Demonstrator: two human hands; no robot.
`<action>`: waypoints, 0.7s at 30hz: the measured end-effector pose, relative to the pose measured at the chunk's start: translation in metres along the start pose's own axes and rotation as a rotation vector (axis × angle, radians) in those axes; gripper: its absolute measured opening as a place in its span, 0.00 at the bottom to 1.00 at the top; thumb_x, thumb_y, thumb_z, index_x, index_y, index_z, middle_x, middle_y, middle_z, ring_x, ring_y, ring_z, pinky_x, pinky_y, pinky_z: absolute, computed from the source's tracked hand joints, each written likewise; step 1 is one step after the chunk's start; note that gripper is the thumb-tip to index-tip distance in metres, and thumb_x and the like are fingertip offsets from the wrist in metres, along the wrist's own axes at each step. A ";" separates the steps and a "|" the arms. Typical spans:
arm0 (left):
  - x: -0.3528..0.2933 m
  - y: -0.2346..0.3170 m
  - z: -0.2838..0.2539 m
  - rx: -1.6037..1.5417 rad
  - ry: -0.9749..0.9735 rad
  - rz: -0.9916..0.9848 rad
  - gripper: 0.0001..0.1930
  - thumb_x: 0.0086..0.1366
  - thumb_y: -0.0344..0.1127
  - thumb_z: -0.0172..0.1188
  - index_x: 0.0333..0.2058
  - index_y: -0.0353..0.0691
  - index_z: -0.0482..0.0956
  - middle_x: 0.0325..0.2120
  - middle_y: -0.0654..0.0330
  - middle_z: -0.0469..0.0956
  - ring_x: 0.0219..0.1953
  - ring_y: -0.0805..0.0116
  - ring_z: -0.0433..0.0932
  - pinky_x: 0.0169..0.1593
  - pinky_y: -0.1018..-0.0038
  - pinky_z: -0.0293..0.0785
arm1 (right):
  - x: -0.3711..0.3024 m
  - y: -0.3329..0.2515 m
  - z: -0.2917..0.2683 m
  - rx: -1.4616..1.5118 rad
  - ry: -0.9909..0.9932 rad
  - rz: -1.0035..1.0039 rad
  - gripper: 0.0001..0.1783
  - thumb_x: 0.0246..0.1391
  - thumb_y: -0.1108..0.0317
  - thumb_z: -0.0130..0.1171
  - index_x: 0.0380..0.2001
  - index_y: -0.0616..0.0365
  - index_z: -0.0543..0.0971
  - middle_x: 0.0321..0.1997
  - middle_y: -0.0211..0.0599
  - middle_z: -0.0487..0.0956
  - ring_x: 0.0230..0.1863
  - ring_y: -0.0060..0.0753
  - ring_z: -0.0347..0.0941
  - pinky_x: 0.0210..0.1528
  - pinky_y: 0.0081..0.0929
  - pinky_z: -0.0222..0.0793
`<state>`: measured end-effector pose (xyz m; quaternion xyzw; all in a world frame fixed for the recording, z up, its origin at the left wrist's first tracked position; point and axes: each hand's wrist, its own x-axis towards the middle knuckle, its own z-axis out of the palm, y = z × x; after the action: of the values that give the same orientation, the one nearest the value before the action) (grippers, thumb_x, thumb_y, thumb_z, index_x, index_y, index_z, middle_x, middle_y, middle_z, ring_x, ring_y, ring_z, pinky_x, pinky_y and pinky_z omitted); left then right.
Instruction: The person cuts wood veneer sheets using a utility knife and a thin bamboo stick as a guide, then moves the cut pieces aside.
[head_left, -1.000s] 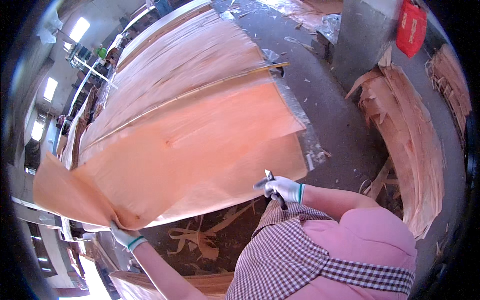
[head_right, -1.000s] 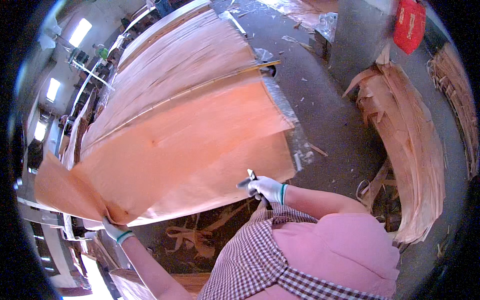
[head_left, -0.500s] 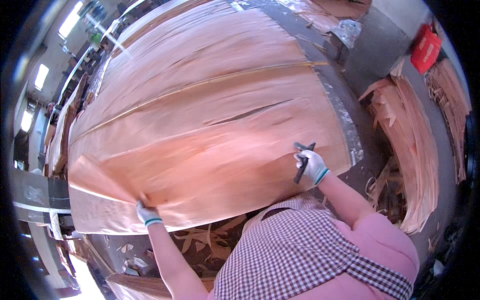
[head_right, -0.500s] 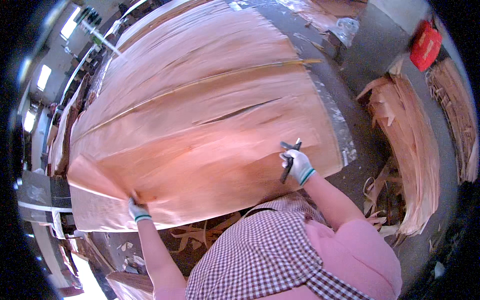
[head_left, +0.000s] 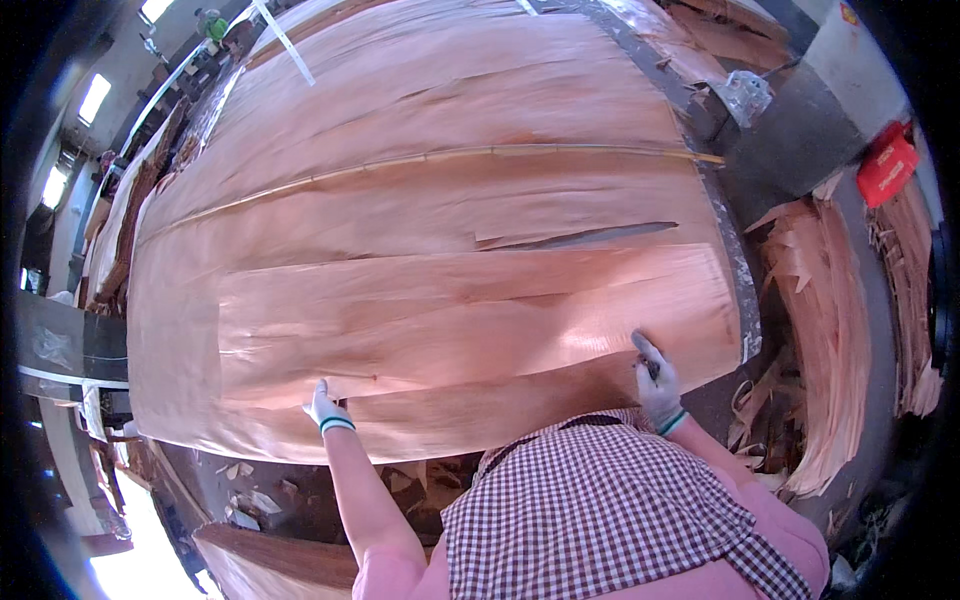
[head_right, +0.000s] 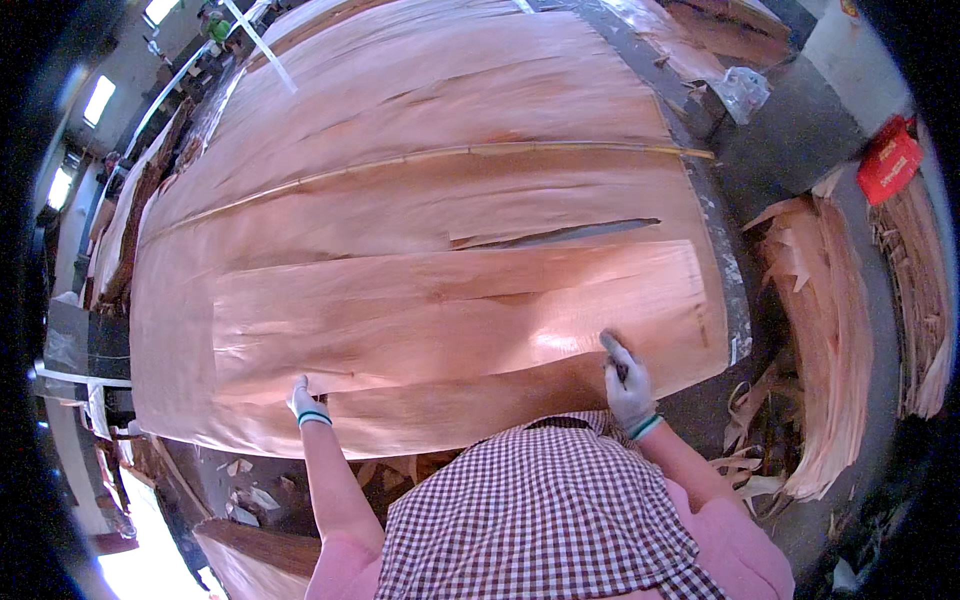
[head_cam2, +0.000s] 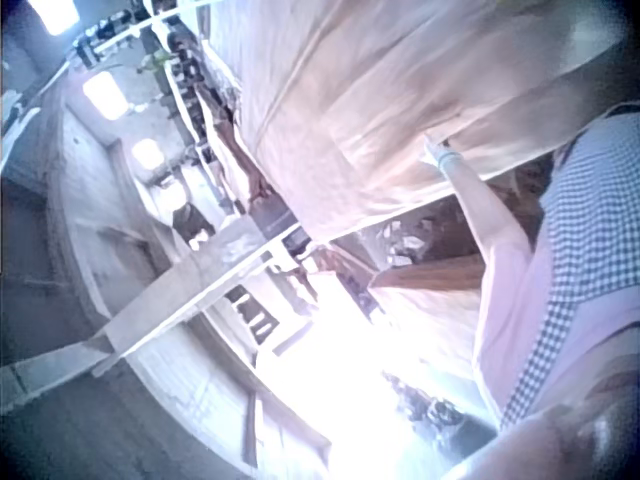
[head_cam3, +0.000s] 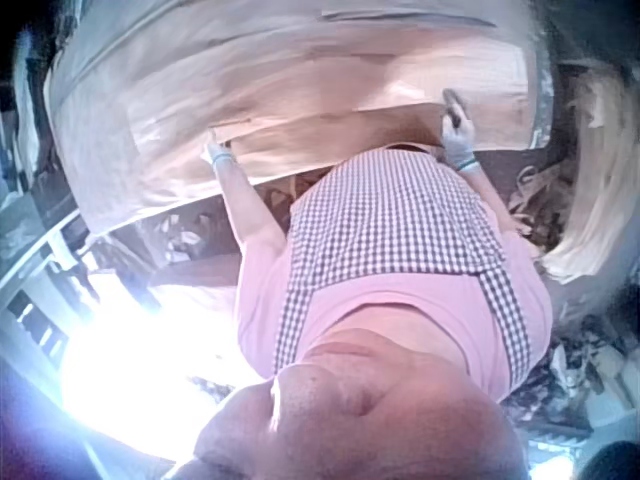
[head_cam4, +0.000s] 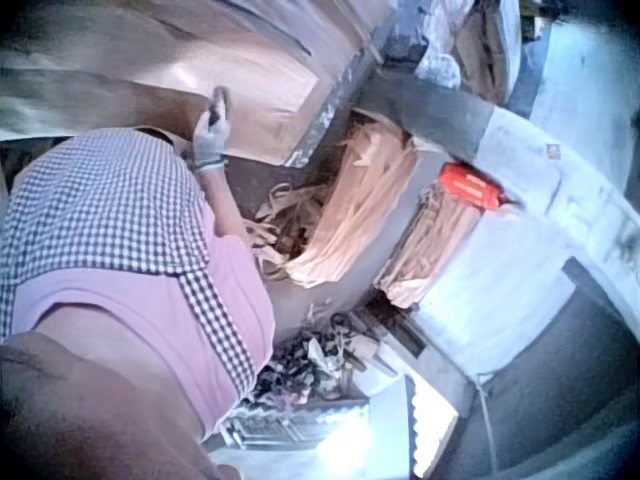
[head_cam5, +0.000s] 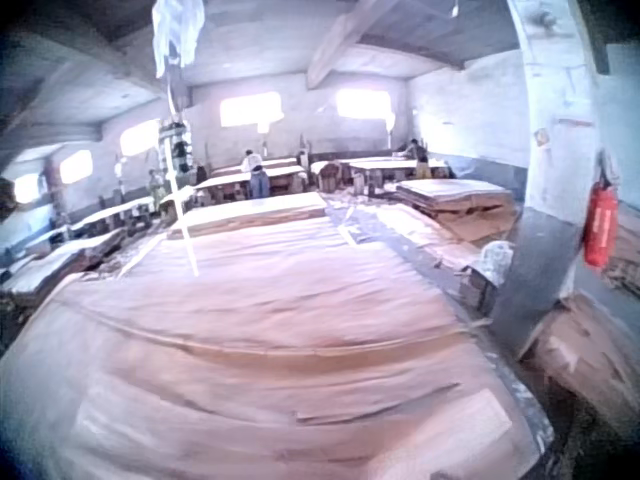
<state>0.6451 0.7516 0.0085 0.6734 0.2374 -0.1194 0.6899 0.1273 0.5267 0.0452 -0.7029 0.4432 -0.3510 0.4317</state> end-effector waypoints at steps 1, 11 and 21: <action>0.033 -0.006 -0.025 -0.019 0.037 0.012 0.30 0.54 0.33 0.65 0.55 0.48 0.61 0.42 0.55 0.71 0.38 0.63 0.74 0.36 0.64 0.73 | 0.007 -0.030 0.002 -0.058 -0.067 -0.131 0.27 0.48 0.84 0.45 0.54 0.65 0.72 0.44 0.42 0.77 0.32 0.27 0.70 0.40 0.21 0.67; 0.030 -0.051 -0.017 -0.018 -0.170 0.074 0.11 0.58 0.33 0.60 0.37 0.33 0.72 0.29 0.55 0.75 0.30 0.62 0.74 0.33 0.65 0.74 | 0.065 0.017 -0.021 0.034 0.093 0.646 0.24 0.53 0.70 0.48 0.56 0.56 0.72 0.30 0.30 0.77 0.24 0.21 0.69 0.25 0.18 0.64; -0.002 -0.037 -0.040 -0.100 -0.107 0.105 0.07 0.60 0.35 0.57 0.25 0.39 0.75 0.25 0.61 0.76 0.29 0.70 0.73 0.34 0.73 0.71 | 0.077 0.003 -0.027 0.020 0.060 0.208 0.23 0.52 0.75 0.48 0.54 0.61 0.73 0.38 0.34 0.77 0.34 0.23 0.69 0.41 0.23 0.67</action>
<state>0.6190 0.7880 -0.0219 0.6422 0.1701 -0.1071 0.7397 0.1303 0.4471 0.0615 -0.6378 0.5229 -0.3298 0.4593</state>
